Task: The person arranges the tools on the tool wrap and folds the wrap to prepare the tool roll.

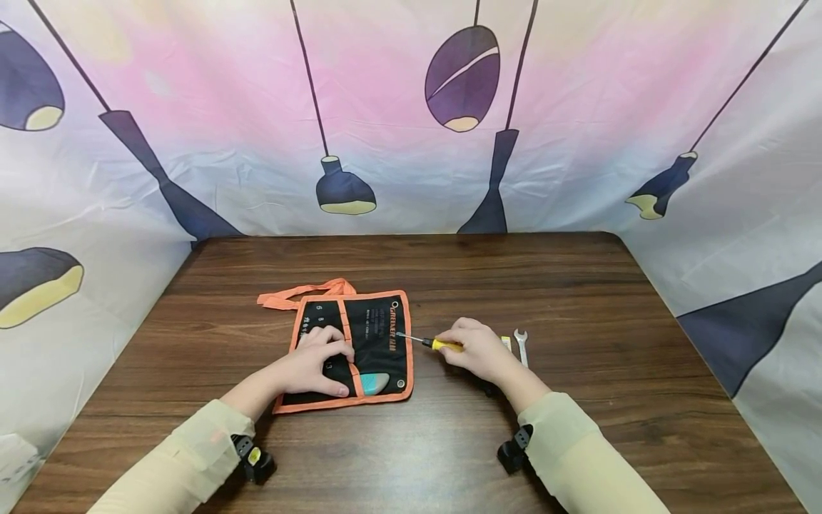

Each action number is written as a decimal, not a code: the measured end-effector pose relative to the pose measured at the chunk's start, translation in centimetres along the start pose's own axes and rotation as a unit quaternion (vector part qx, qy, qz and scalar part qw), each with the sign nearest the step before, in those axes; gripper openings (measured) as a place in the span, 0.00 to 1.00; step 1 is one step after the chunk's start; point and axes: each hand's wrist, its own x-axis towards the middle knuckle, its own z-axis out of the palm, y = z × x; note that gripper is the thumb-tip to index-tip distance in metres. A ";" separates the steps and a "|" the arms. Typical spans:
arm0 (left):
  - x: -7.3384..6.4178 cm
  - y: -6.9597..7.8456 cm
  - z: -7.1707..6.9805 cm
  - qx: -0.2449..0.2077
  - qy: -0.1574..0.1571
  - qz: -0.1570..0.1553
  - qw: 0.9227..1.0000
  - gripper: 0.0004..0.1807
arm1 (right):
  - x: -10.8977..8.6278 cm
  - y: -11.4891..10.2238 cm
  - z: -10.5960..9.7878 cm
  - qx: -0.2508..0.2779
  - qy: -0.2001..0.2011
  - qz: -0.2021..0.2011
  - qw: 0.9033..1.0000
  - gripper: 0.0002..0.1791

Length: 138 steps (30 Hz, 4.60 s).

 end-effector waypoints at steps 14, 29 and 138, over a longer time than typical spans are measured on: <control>0.0 0.0 0.0 -0.001 0.001 0.002 1.000 0.21 | 1.5 -1.2 1.2 0.021 -0.046 -0.046 0.998 0.11; -0.1 0.1 0.0 -0.005 0.003 0.001 1.000 0.21 | 2.7 -2.4 2.4 0.022 -0.078 -0.085 0.993 0.10; -0.1 -0.3 0.4 -0.013 0.023 0.009 1.000 0.19 | 4.8 -5.5 5.8 -0.009 -0.083 -0.083 0.993 0.10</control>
